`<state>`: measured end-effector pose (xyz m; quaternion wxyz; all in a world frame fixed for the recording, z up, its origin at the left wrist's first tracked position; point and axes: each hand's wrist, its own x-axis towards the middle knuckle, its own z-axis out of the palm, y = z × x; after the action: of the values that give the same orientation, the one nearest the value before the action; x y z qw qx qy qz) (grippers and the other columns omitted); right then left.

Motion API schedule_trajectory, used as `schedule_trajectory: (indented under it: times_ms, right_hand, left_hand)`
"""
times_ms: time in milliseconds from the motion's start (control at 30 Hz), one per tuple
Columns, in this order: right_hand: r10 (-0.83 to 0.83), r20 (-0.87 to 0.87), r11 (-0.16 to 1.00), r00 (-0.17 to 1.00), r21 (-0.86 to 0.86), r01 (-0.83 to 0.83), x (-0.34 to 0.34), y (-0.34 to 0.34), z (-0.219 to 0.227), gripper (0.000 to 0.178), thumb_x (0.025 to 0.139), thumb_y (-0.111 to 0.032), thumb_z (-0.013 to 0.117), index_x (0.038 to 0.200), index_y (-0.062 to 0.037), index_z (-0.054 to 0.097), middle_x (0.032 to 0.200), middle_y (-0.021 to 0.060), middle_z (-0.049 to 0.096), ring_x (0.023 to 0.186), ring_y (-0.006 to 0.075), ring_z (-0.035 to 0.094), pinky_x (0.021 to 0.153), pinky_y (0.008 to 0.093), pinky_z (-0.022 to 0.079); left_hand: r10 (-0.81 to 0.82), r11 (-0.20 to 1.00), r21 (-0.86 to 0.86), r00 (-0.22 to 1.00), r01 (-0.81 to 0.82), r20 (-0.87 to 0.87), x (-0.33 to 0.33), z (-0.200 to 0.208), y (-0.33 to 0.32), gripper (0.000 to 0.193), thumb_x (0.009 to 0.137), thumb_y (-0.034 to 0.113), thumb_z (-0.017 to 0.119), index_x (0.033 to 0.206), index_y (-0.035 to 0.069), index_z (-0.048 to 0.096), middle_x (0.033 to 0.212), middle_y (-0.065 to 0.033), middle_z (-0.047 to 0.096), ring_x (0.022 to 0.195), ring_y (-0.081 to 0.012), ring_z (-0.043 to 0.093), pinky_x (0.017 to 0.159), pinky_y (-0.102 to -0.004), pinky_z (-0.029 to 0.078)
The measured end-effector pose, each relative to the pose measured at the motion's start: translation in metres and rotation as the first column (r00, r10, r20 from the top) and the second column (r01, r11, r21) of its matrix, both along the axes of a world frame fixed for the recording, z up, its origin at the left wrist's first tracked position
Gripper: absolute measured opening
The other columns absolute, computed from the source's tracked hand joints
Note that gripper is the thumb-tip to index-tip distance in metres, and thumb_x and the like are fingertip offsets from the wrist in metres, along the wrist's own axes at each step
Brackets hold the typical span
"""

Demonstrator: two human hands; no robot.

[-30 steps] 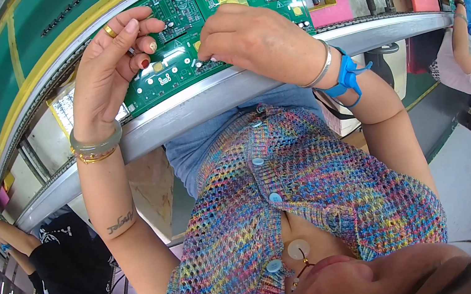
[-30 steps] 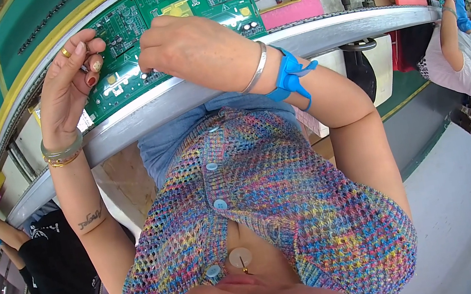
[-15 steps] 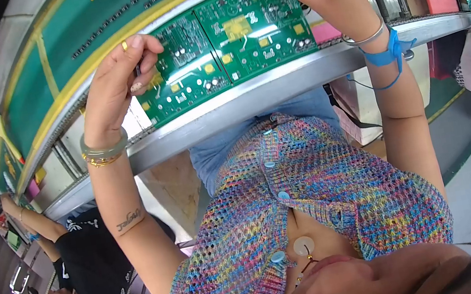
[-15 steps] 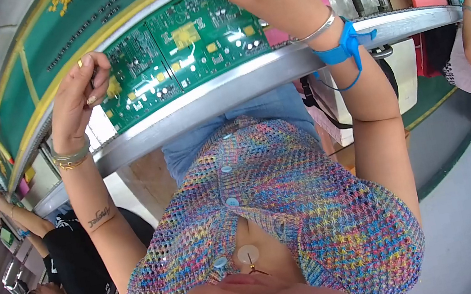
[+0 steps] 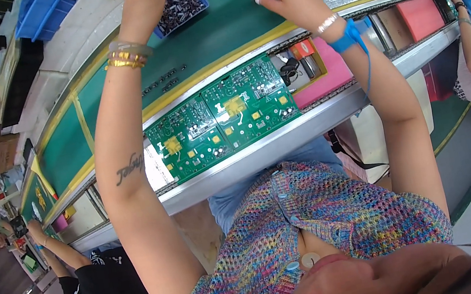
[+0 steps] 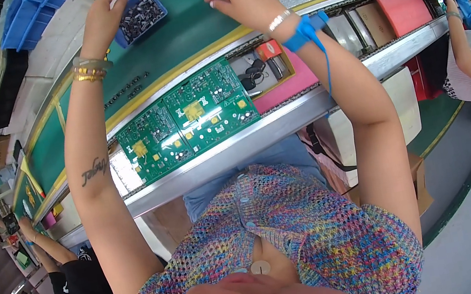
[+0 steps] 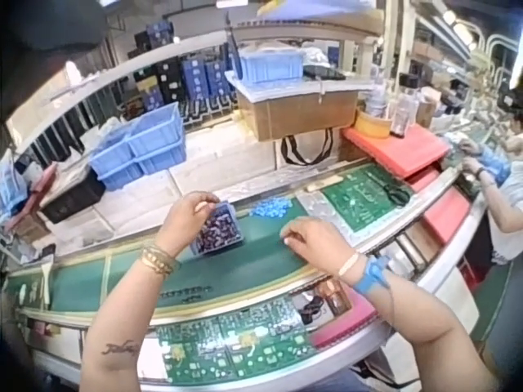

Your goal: The person assembles electronic components onto a printed circuit board by hand on an assembly line.

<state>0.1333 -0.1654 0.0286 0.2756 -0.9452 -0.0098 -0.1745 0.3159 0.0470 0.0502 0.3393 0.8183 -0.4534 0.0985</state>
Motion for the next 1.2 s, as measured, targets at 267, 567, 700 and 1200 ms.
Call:
schedule_trajectory:
  times_ms: [267,567,700,1200]
  right_hand:
    - [-0.192,0.166,0.939,0.967,-0.254,0.231,0.071,-0.018,-0.017,0.017,0.072,-0.015,0.065,0.086,-0.0039,0.064,0.083,0.0162,0.06,0.085,0.0333,0.057,0.08,0.0404,0.045]
    - [-0.142,0.154,0.934,0.978,-0.307,0.184,0.064,-0.016,-0.019,0.016,0.076,-0.017,0.061,0.081,-0.0017,0.063,0.081,0.0173,0.059,0.083,0.0342,0.056,0.077,0.0415,0.044]
    - [-0.099,0.144,0.932,0.985,-0.333,0.142,0.051,-0.007,-0.012,0.017,0.079,-0.018,0.058,0.083,-0.0024,0.064,0.083,0.0178,0.06,0.082,0.0355,0.056,0.076,0.0417,0.044]
    - [0.072,-0.262,0.94,0.962,0.342,0.023,-0.066,0.08,-0.008,0.018,0.08,-0.019,0.058,0.081,-0.0033,0.067,0.068,0.0064,0.065,0.06,0.0191,0.063,0.058,0.0305,0.048]
  left_hand:
    - [0.338,0.939,0.073,0.941,-0.335,-0.036,-0.004,0.007,0.11,0.018,0.078,0.025,0.066,0.085,0.009,0.069,0.088,-0.0084,0.065,0.089,-0.0262,0.058,0.08,-0.0339,0.044]
    - [0.412,0.888,0.209,0.91,-0.411,0.036,-0.023,-0.048,0.149,0.017,0.073,0.021,0.071,0.082,0.007,0.068,0.084,-0.0078,0.065,0.079,-0.0225,0.06,0.074,-0.0329,0.046]
    - [0.409,0.909,0.202,0.877,-0.365,-0.253,-0.01,-0.056,0.155,0.018,0.074,0.016,0.072,0.083,0.003,0.066,0.073,-0.0049,0.064,0.065,-0.0121,0.059,0.062,-0.0254,0.047]
    - [-0.015,0.983,-0.147,0.747,-0.111,-0.665,-0.154,-0.029,0.136,0.015,0.081,0.003,0.063,0.096,0.003,0.068,0.088,-0.0008,0.063,0.079,-0.0074,0.057,0.071,-0.0198,0.045]
